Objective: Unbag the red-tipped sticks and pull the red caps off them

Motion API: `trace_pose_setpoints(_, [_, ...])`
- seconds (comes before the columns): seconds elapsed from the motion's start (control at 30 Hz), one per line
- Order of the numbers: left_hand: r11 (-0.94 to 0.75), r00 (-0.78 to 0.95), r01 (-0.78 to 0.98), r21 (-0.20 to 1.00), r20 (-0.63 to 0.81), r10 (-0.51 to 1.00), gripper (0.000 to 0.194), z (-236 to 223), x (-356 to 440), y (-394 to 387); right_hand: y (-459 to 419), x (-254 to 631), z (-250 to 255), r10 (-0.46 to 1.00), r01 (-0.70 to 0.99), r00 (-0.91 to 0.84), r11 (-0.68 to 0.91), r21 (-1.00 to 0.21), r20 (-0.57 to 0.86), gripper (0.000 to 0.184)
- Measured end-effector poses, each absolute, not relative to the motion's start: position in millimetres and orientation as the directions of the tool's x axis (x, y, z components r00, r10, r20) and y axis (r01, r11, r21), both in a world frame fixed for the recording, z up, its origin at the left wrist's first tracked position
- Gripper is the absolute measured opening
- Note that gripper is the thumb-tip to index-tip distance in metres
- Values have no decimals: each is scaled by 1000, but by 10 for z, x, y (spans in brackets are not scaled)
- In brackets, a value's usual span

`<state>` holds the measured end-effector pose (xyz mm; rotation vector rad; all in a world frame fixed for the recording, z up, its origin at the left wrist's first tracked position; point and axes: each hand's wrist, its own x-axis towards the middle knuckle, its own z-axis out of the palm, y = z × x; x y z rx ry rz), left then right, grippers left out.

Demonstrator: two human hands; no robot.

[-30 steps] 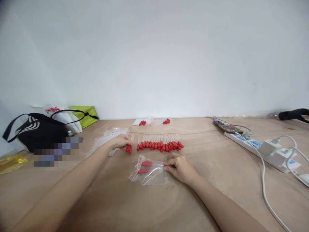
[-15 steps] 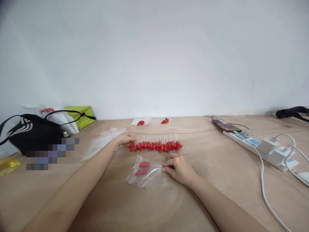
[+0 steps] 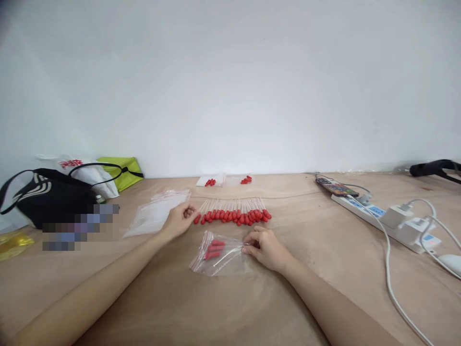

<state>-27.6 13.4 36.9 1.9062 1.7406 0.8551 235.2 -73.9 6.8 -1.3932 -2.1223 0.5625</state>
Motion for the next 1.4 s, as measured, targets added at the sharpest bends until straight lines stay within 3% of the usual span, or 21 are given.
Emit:
trace_pose_setpoints(0.13, [-455,353,627,632,291,889,14,212,-286,-382,-731,2346,55,918,698,-329,393,-599,219,11])
trace_pose_setpoints(0.3, [-540,542,474,696,253,802,26,175,-281,-575,-726,2351,32,913,689,-332,407,-600,237,13])
trace_pose_setpoints(0.67, [-512,646,467,721,116,754,35,240,-199,-510,-713,2347,0,904,727,-326,426,-538,276,17])
trace_pose_setpoints(0.93, [-616,652,612,496,124,748,40,245,-244,-488,-722,2340,-3,885,746,-348,461,-480,310,19])
trace_pose_setpoints(1.17, [-754,741,493,435,244,626,44,225,-229,-484,-698,2331,-18,882,701,-361,472,-535,304,20])
trace_pose_setpoints(1.4, [-805,748,496,327,310,587,25,169,-295,-463,-689,2330,-8,883,683,-370,470,-560,290,16])
